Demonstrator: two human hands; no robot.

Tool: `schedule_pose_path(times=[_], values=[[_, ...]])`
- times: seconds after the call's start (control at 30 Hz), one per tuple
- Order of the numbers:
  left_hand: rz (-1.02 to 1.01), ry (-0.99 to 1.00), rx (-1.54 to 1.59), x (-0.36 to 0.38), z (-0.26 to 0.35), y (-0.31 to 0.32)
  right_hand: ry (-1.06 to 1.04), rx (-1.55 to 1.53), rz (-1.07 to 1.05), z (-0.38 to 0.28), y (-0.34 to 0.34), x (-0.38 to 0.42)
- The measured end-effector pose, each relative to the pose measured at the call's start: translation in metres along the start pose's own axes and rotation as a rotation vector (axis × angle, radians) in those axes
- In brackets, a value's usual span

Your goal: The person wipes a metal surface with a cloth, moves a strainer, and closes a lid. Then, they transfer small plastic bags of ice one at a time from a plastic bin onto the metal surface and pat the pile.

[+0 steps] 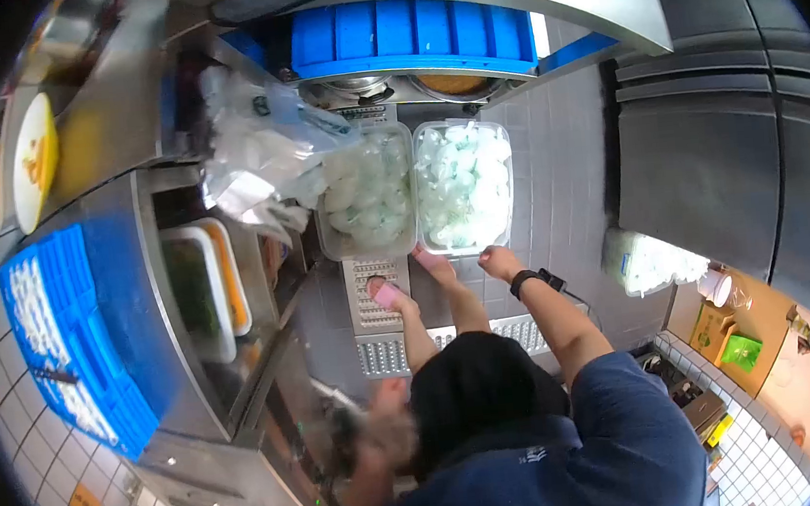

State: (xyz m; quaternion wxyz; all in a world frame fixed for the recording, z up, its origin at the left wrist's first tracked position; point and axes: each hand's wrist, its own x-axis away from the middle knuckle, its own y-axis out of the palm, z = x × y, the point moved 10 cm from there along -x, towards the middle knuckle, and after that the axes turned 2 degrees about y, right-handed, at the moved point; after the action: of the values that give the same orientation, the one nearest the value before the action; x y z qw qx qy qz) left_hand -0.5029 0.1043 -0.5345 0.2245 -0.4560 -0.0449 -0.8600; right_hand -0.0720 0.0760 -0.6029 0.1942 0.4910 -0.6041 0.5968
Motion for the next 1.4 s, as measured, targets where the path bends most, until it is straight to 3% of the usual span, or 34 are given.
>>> schedule_pose_path(times=[0.07, 0.1, 0.13, 0.2, 0.3, 0.43, 0.5, 0.6, 0.67, 0.73, 0.87, 0.97, 1.0, 1.1, 1.2, 1.3, 1.33, 1.4], values=[[-0.104, -0.109, -0.074, 0.01, 0.006, 0.015, 0.079, -0.098, 0.044, 0.009, 0.005, -0.047], [-0.16, -0.382, -0.01, 0.011, -0.008, 0.028, 0.17, -0.226, 0.003, 0.017, 0.012, -0.068], [-0.061, -0.279, 0.018, 0.006, -0.024, 0.031, 0.264, -0.354, -0.041, 0.026, 0.02, -0.084], [0.192, -0.072, 0.16, 0.014, 0.063, -0.007, 0.391, -0.568, -0.114, 0.041, 0.04, -0.114], [0.167, -0.111, 0.033, -0.012, 0.025, 0.009, 0.521, -0.928, -0.125, 0.045, 0.052, -0.138], [0.113, -0.255, -0.101, -0.039, -0.024, 0.029, 0.373, -1.08, -0.112, 0.047, 0.063, -0.164], [0.054, -0.37, -0.17, -0.054, -0.053, 0.044, 0.193, -0.864, 0.125, 0.04, 0.031, -0.165], [0.099, -0.233, 0.1, -0.065, -0.065, 0.057, -0.081, -0.391, 0.424, -0.005, -0.032, -0.139], [0.205, -0.38, 0.768, -0.066, -0.076, 0.064, -0.187, -0.219, 0.532, -0.033, -0.063, -0.124], [0.301, -0.386, 0.995, -0.078, -0.076, 0.061, -0.258, -0.077, 0.592, -0.052, -0.08, -0.121], [0.457, -0.161, 0.559, -0.129, -0.05, 0.019, -0.117, -0.018, 0.549, -0.028, -0.079, -0.16], [0.251, -0.319, 0.295, -0.184, -0.006, -0.021, -0.037, -0.186, 0.632, -0.01, -0.079, -0.161], [0.305, -0.282, 0.293, -0.202, -0.016, -0.033, -0.141, -0.097, 0.754, -0.015, -0.082, -0.153], [0.501, -0.143, 0.405, -0.266, -0.072, -0.045, -0.239, -0.102, 0.647, -0.027, -0.061, -0.145], [0.536, -0.209, 0.497, -0.329, -0.138, -0.032, -0.271, -0.215, 0.565, -0.046, -0.046, -0.132], [0.474, -0.316, 1.11, -0.341, -0.093, -0.022, -0.354, -0.287, 0.492, -0.058, -0.024, -0.139], [0.352, -0.172, 1.36, -0.355, -0.078, -0.016, -0.313, -0.324, 0.443, -0.058, -0.014, -0.147], [0.399, -0.207, 1.437, -0.365, -0.083, -0.007, -0.314, -0.405, 0.389, -0.063, 0.0, -0.153]])
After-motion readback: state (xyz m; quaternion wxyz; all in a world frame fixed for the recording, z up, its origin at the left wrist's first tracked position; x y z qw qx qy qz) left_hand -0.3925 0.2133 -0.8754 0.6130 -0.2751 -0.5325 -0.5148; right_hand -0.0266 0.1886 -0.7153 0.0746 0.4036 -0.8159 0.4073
